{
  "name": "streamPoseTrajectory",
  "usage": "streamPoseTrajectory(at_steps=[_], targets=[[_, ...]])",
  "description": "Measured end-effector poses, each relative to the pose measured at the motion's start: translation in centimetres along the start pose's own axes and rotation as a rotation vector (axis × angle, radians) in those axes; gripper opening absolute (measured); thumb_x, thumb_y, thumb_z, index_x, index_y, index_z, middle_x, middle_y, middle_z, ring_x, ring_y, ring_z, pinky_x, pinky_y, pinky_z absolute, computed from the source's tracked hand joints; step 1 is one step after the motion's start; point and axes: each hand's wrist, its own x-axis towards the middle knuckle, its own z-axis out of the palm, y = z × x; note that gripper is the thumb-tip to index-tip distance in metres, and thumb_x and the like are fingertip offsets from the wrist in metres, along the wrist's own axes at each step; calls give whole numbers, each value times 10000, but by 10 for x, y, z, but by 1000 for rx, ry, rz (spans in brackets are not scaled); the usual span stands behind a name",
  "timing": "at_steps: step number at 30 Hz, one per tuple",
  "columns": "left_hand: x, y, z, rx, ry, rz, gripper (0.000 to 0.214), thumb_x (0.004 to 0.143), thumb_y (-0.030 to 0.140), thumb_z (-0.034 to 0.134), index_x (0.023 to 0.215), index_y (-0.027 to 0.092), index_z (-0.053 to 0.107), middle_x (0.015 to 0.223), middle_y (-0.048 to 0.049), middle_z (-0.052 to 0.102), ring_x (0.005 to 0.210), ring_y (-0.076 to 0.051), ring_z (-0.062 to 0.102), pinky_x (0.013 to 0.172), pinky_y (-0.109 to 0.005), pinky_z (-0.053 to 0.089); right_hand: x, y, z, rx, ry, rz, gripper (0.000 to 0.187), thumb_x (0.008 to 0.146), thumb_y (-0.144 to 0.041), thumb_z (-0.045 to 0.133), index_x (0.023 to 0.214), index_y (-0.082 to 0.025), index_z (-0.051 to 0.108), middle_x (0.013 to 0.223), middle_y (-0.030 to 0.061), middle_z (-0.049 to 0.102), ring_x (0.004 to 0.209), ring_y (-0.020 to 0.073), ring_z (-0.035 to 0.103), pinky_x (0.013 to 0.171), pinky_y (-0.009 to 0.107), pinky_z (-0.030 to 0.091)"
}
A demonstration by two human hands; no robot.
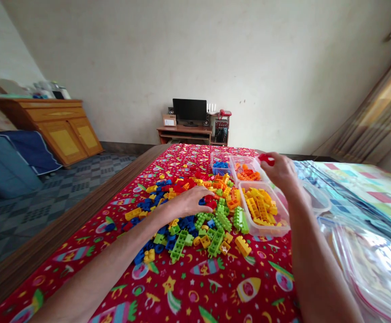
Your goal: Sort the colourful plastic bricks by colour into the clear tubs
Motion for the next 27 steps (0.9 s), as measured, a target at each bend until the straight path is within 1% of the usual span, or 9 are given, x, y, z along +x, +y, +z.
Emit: streamPoseTrajectory(at_steps=[3,5,7,9,13,16,18,22,27], targets=[[1,1,1,55,-22,-11,424,807,350,654,1203,222,572,1192,-80,588,1102,-219,554,954,-329,433,5,47,-19,-142,-41,137,232,752,-212,500,870,-167,694,763,130,668,777,239,610,704,359,417],[1,1,1,69,-37,-25,355,817,271,631,1164,208,596,1163,-83,596,1054,-215,581,920,-321,452,4,74,-25,-199,-99,218,182,744,-228,520,816,-208,685,655,98,617,740,262,603,679,393,413],[1,2,0,65,-39,-29,275,828,220,595,1099,186,627,1114,-85,609,1004,-210,600,890,-312,462,2,91,-27,-215,-112,274,118,717,-279,585,773,-228,675,612,70,567,721,281,596,660,418,412],[1,2,0,60,-33,-28,230,826,209,583,1045,170,642,1060,-87,617,960,-207,609,862,-305,467,0,94,-29,-212,-75,266,138,718,-333,604,760,-225,679,634,80,568,735,290,598,656,423,405],[2,-1,6,27,-46,32,161,817,211,583,962,177,644,1008,-64,637,932,-190,609,842,-280,461,3,60,-26,-187,13,144,290,818,-311,476,850,-154,717,759,167,657,780,263,614,670,386,388],[3,-2,10,18,-46,71,106,793,152,554,862,180,630,929,-37,651,887,-174,608,813,-264,458,2,14,-11,-110,4,34,291,823,-238,464,923,-124,712,806,145,692,757,210,623,678,324,410],[3,-2,6,28,-30,48,115,768,129,545,838,182,618,908,-33,649,873,-175,606,797,-266,459,-6,-18,7,-62,-86,-107,294,832,-195,450,979,-150,700,825,104,704,747,181,625,688,290,422],[3,-7,-17,16,73,-35,126,772,161,524,854,191,615,921,-27,663,875,-175,614,808,-273,456,-36,-65,52,-71,-407,-339,300,854,-121,418,1004,-153,676,828,92,696,724,169,617,661,264,433],[-3,-26,-47,96,202,-176,163,753,183,502,873,187,611,878,-23,671,803,-179,623,781,-288,467,-76,-82,82,-162,-558,-525,361,838,-24,394,1105,-132,613,1030,127,645,983,198,575,843,296,450]])
